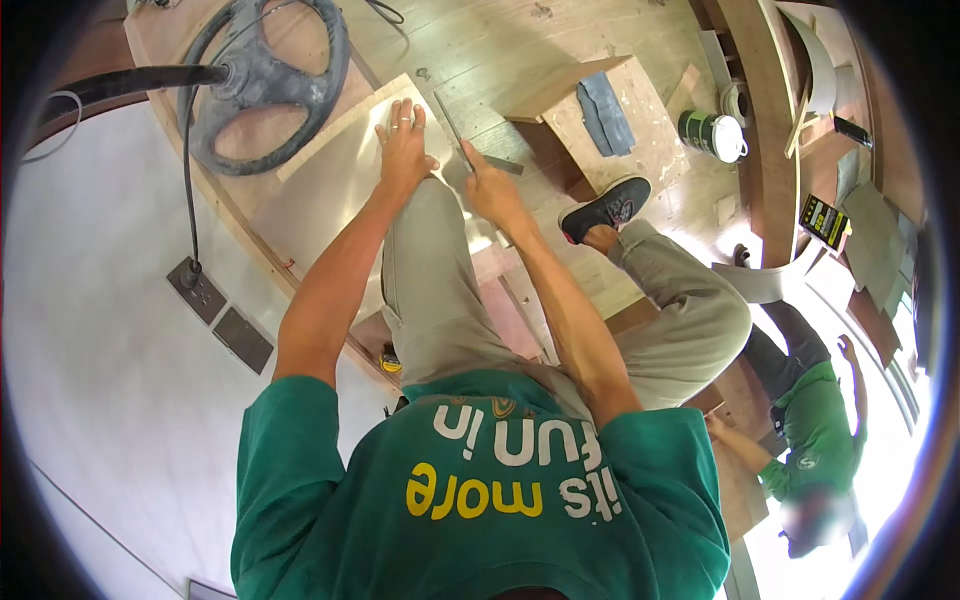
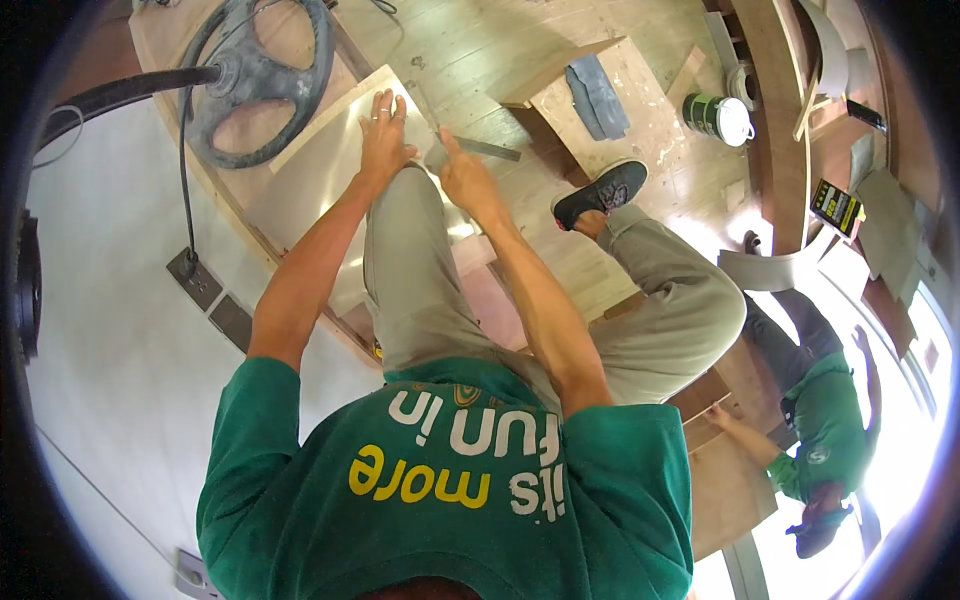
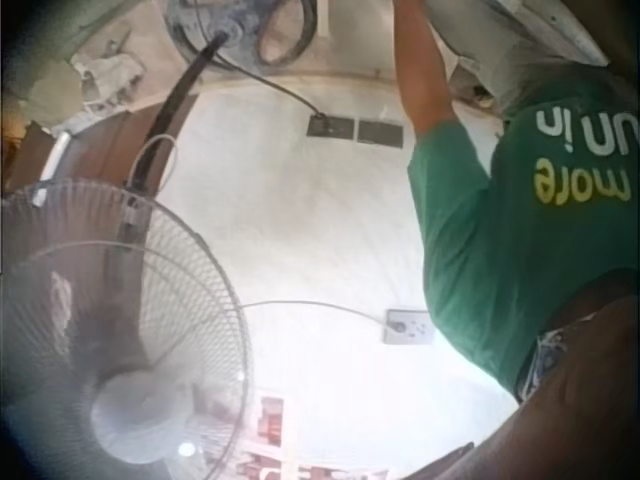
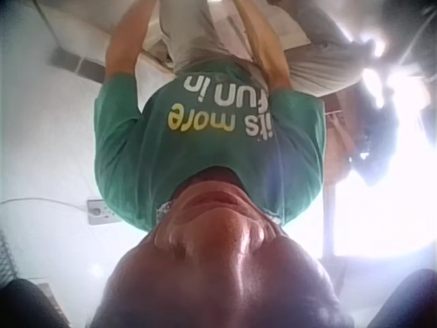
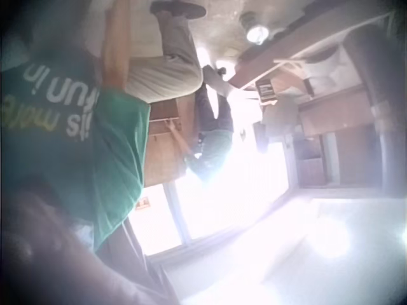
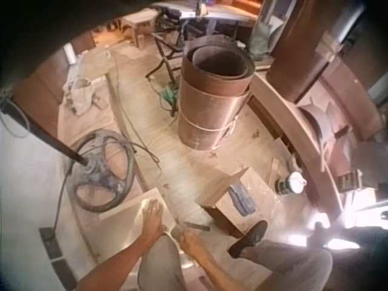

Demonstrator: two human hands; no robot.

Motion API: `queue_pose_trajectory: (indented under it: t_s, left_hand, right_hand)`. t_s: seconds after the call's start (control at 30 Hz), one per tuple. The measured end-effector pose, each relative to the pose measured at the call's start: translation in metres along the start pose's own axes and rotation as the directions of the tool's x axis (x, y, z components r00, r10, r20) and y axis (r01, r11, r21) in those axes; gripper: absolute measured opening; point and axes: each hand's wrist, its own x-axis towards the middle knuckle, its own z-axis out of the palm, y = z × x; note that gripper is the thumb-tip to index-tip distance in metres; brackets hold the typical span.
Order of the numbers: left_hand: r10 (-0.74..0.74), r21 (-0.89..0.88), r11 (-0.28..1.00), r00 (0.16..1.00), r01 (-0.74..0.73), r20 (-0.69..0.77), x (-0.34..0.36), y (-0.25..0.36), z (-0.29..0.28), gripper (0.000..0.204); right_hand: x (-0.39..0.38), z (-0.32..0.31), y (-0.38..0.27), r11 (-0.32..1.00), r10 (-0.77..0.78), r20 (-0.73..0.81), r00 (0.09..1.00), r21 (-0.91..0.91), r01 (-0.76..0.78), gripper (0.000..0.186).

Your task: The person positions a sheet of laminate onto a wooden surface inside a cabinet, aligns it, and then uses a file to trim and smooth the edges of the laminate sheet.

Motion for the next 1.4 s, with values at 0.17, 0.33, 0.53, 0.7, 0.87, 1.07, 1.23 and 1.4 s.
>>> queue_pose_trajectory:
  t_s: [0.17,0.33,0.53,0.7,0.87,1.07,1.23,1.4]
  left_hand:
    - [-0.052,0.04,0.998,0.999,0.052,0.016,0.003,0.01,-0.003,0.114]
    - [-0.049,0.069,0.997,0.998,0.047,0.034,0.006,0.017,0.0,0.113]
    - [-0.071,0.071,0.995,0.997,0.071,0.0,-0.001,0.011,0.001,0.114]
    - [-0.055,0.05,0.997,0.998,0.054,0.01,0.006,0.018,0.0,0.115]
    - [-0.066,0.042,0.997,0.998,0.066,0.016,0.005,0.012,0.005,0.117]
    - [-0.069,0.05,0.996,0.997,0.068,0.019,0.007,0.013,0.002,0.119]
    - [-0.073,0.041,0.997,0.997,0.072,0.019,0.001,0.007,0.011,0.119]
    - [-0.076,0.039,0.996,0.997,0.075,0.027,0.004,0.014,0.007,0.118]
  right_hand:
    - [-0.006,0.007,-0.011,0.999,0.037,0.073,0.997,0.005,-0.037,0.066]
    - [0.017,0.031,0.021,0.998,0.022,0.019,1.0,-0.052,-0.021,0.065]
    - [-0.002,0.011,-0.003,0.998,0.0,0.056,0.998,-0.067,0.004,0.067]
    - [0.009,0.024,0.021,1.0,-0.001,0.031,1.0,-0.026,0.002,0.068]
    - [-0.003,0.005,0.01,0.999,-0.016,0.073,0.997,0.032,0.014,0.067]
    - [0.0,0.022,0.023,1.0,-0.017,0.046,0.999,-0.01,0.017,0.066]
    - [-0.014,0.011,0.013,1.0,-0.009,0.063,0.998,-0.001,0.009,0.064]
    - [-0.012,0.02,0.018,0.997,0.069,0.082,0.994,-0.026,-0.067,0.065]
